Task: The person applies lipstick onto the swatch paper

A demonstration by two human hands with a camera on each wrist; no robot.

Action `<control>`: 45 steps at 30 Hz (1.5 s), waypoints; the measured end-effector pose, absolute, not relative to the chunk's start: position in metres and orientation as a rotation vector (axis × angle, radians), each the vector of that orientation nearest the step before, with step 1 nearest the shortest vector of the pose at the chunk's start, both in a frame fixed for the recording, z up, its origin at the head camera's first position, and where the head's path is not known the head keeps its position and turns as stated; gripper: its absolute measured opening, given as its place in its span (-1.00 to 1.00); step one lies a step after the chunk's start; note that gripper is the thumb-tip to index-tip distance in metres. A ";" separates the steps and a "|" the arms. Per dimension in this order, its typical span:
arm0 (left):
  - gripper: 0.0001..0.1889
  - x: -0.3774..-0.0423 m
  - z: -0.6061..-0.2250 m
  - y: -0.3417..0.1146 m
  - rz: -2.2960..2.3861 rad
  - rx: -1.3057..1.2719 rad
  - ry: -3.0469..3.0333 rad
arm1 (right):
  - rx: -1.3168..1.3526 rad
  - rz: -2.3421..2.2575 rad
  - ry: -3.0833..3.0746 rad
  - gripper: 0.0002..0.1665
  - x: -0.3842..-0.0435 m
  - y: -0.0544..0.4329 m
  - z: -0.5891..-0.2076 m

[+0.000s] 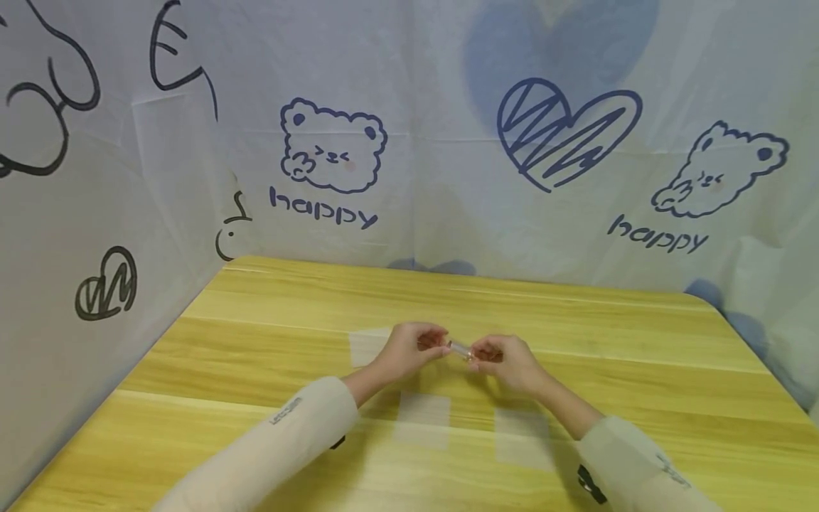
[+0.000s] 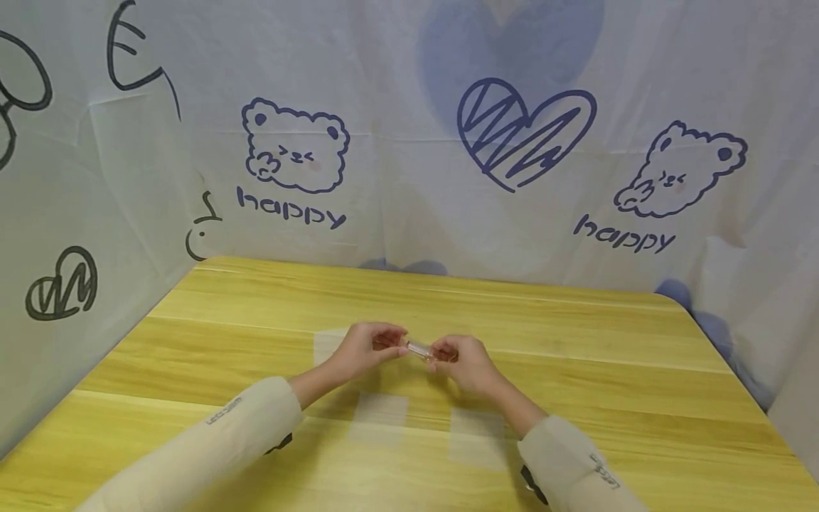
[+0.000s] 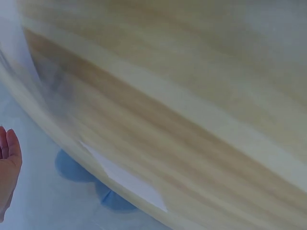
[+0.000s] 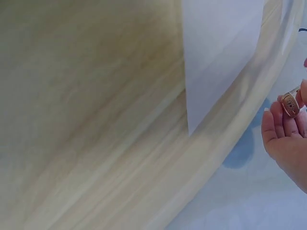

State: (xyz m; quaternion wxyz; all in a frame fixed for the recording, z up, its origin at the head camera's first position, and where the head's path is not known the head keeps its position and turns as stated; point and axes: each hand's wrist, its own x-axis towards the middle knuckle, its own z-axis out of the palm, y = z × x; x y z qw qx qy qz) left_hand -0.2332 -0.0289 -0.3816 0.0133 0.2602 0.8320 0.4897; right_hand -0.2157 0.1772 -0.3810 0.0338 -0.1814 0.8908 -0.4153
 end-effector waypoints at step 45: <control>-0.77 -0.216 -0.393 -0.042 1.390 0.925 2.485 | -0.794 -1.151 2.685 -0.72 -0.197 0.170 -0.377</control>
